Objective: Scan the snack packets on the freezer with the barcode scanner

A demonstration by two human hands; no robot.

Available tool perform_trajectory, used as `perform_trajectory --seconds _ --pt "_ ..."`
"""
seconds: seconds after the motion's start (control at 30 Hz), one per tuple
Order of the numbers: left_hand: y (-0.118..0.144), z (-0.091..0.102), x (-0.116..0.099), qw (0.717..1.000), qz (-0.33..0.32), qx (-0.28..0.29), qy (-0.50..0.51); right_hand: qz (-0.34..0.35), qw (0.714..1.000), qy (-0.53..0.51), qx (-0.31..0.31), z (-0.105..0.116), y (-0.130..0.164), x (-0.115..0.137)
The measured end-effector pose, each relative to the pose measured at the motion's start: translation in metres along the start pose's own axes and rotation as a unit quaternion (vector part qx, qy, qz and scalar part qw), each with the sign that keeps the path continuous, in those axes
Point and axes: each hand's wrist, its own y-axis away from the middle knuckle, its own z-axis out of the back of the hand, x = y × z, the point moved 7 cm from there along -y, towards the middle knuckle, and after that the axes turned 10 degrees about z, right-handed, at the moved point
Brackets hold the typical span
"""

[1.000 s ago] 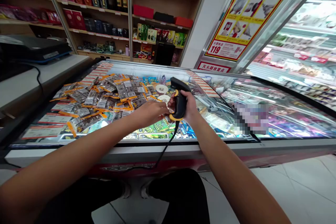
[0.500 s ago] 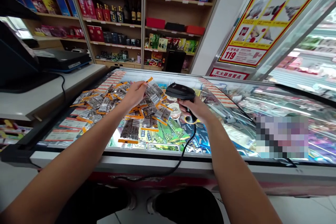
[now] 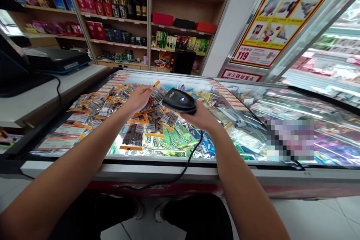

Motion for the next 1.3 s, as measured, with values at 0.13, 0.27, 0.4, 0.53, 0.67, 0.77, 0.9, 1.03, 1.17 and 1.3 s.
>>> perform_trajectory --seconds 0.13,0.27,0.4,0.53,0.67,0.77,0.9,1.03,1.17,1.3 --pt "-0.002 -0.001 0.003 1.000 -0.008 0.005 -0.005 0.032 0.996 0.083 0.017 -0.001 0.000 0.007" --pt "-0.007 0.000 0.004 1.000 -0.015 0.004 0.015 0.024 0.995 0.098 0.019 0.000 0.000 0.003" --pt "-0.002 -0.006 -0.003 1.000 -0.025 0.006 0.000 0.024 0.990 0.103 -0.094 0.026 -0.005 -0.009" --pt "0.018 -0.032 -0.007 0.994 -0.033 0.048 -0.092 -0.112 0.939 0.284 -0.160 0.063 -0.004 -0.039" --pt "0.037 -0.061 -0.004 0.954 -0.089 0.071 -0.276 -0.238 0.867 0.436 -0.054 0.069 -0.001 -0.070" --pt "0.045 -0.070 -0.003 0.915 -0.108 0.061 -0.383 -0.245 0.852 0.462 0.013 0.058 -0.002 -0.082" --pt "0.057 -0.076 -0.014 0.871 -0.152 0.034 -0.466 -0.238 0.838 0.492 0.023 0.050 -0.003 -0.089" --pt "0.072 -0.101 -0.016 0.833 -0.270 0.057 -0.479 -0.246 0.825 0.509 -0.008 0.053 -0.002 -0.089" --pt "0.074 -0.124 0.004 0.830 -0.300 0.104 -0.459 -0.120 0.827 0.538 -0.112 0.052 -0.004 -0.058" --pt "0.073 -0.125 0.016 0.823 -0.301 0.081 -0.475 0.044 0.871 0.475 -0.118 0.016 0.029 -0.013"
